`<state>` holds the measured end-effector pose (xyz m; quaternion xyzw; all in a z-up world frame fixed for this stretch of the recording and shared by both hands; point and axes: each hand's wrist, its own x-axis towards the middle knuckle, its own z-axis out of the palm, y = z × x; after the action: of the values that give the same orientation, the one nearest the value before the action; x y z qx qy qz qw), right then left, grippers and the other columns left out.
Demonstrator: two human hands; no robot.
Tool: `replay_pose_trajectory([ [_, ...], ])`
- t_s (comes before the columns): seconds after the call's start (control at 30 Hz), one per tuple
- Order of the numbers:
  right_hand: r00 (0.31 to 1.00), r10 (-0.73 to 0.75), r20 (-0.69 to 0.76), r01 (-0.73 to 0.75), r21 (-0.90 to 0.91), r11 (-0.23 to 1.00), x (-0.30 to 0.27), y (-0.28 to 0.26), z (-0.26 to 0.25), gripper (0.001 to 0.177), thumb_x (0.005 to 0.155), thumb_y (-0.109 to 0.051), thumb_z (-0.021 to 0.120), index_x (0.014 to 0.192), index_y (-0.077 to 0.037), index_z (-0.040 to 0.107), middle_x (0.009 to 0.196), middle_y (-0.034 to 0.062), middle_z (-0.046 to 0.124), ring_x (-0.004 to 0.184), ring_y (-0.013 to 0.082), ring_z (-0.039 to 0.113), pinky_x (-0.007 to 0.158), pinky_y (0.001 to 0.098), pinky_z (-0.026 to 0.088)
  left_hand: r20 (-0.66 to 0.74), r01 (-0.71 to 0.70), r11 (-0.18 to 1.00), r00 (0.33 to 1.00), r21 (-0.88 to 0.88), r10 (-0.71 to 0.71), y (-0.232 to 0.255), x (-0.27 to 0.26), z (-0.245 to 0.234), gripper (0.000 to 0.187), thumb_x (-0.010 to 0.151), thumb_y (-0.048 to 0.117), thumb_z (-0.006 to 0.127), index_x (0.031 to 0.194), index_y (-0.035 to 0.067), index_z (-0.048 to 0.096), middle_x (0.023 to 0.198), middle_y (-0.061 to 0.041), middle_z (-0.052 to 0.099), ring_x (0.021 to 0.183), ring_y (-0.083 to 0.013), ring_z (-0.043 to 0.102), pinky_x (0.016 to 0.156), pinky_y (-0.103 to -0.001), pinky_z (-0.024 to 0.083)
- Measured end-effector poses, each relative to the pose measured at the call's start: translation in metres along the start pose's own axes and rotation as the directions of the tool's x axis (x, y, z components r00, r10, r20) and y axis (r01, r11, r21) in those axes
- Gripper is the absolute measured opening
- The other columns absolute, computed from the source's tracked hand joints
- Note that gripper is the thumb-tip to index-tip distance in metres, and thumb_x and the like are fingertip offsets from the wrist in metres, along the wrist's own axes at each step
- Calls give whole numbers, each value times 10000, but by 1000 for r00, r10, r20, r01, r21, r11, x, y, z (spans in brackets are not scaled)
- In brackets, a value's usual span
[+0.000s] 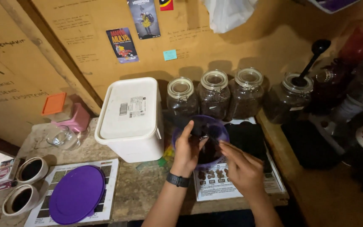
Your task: Packaging ground coffee by scooping it into small pouches and weighing them on a digital scale for precision.
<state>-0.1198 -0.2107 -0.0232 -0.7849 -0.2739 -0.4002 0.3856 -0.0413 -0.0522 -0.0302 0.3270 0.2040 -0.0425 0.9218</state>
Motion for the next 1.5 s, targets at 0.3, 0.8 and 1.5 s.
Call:
replay_pose_trajectory([
  [0.3, 956, 229, -183, -269, -242, 932, -10, -2, -28, 137, 1011, -48, 675, 1103, -29, 775, 1057, 60, 784, 857, 153, 738, 771, 297, 561, 53, 144, 990, 988, -4, -144, 26, -21, 3, 443, 859, 314, 693, 1243, 131, 570, 1407, -83, 604, 1147, -243, 634, 1008, -443, 560],
  [0.8, 468, 612, 638, -310, -529, 790, 27, 45, 15, 211, 838, -162, 643, 936, -190, 829, 800, 116, 795, 822, 401, 758, 781, 523, 603, 136, 120, 993, 984, -14, -117, -15, 34, -85, 403, 912, 364, 759, 1184, 84, 660, 1239, -181, 692, 1098, -363, 710, 1010, -553, 560],
  [1.5, 457, 454, 765, -411, -271, 870, 36, 56, 27, 186, 873, -169, 679, 944, -158, 851, 854, 149, 810, 897, 411, 752, 797, 521, 598, 164, 93, 995, 982, 18, -95, 1, 13, -66, 337, 903, 386, 777, 1083, 143, 629, 1069, -82, 642, 912, -257, 691, 1011, -531, 568],
])
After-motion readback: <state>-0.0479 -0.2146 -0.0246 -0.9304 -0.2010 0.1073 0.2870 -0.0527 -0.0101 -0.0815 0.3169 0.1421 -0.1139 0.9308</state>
